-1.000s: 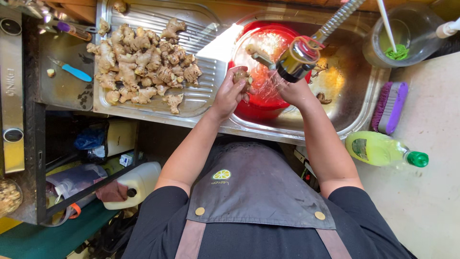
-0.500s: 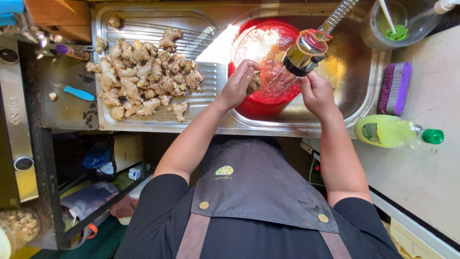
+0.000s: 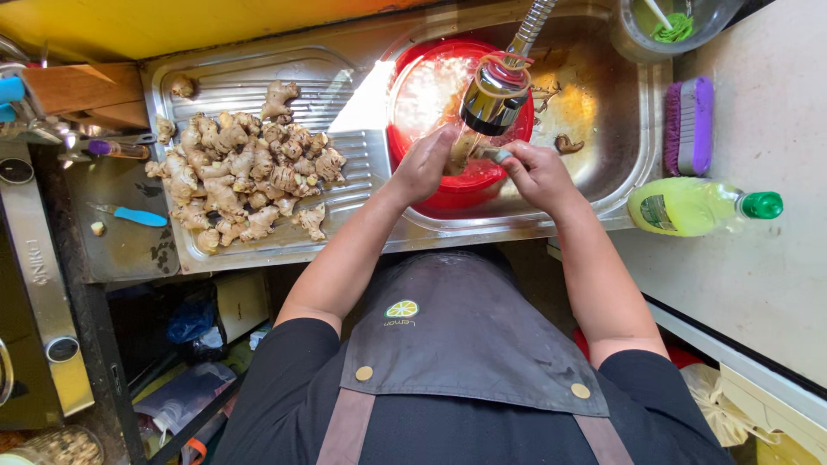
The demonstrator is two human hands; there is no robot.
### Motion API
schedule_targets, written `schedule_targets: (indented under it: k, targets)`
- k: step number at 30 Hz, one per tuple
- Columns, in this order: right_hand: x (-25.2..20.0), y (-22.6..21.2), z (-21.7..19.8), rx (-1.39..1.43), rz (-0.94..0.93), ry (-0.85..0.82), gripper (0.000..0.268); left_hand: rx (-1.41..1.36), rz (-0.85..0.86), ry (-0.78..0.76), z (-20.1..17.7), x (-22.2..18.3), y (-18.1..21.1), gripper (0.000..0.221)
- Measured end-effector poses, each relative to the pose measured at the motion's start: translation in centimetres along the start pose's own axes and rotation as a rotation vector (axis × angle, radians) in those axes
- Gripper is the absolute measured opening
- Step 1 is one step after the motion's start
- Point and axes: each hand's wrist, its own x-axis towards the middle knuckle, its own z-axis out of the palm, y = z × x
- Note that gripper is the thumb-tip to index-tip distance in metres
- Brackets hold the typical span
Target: The person washes ginger roots in a red bowl in a sink by hand and with a brush while water runs from a faucet.
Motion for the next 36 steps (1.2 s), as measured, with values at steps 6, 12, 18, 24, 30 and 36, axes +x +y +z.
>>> schedule_targets:
  k: [6, 12, 18, 24, 30, 36]
  targets:
    - [0.7, 5.1, -0.3, 0.117, 0.217, 0.001, 0.019, -0.033, 0.104, -0.102, 0.2, 0.2, 1.9, 0.049]
    - [3.4, 2.7, 1.3, 0.529, 0.222, -0.086, 0.015, -0.167, -0.004, 0.010, 1.3, 0.4, 2.2, 0.062]
    - [4.8, -0.5, 0.8, 0.647, 0.176, -0.128, 0.012, 0.132, 0.081, 0.187, 1.1, 0.2, 1.9, 0.059]
    - [5.9, -2.4, 1.5, 0.481, -0.150, -0.119, 0.020, -0.005, 0.125, 0.233, 1.1, -0.4, 2.9, 0.054]
    - [4.5, -1.3, 0.8, -0.110, -0.191, -0.105, 0.010, -0.035, 0.162, 0.263, -0.1, -0.7, 2.6, 0.045]
    - [2.3, 0.1, -1.4, -0.245, 0.049, -0.026, 0.018, 0.059, 0.209, 0.206, -0.6, -1.7, 3.9, 0.043]
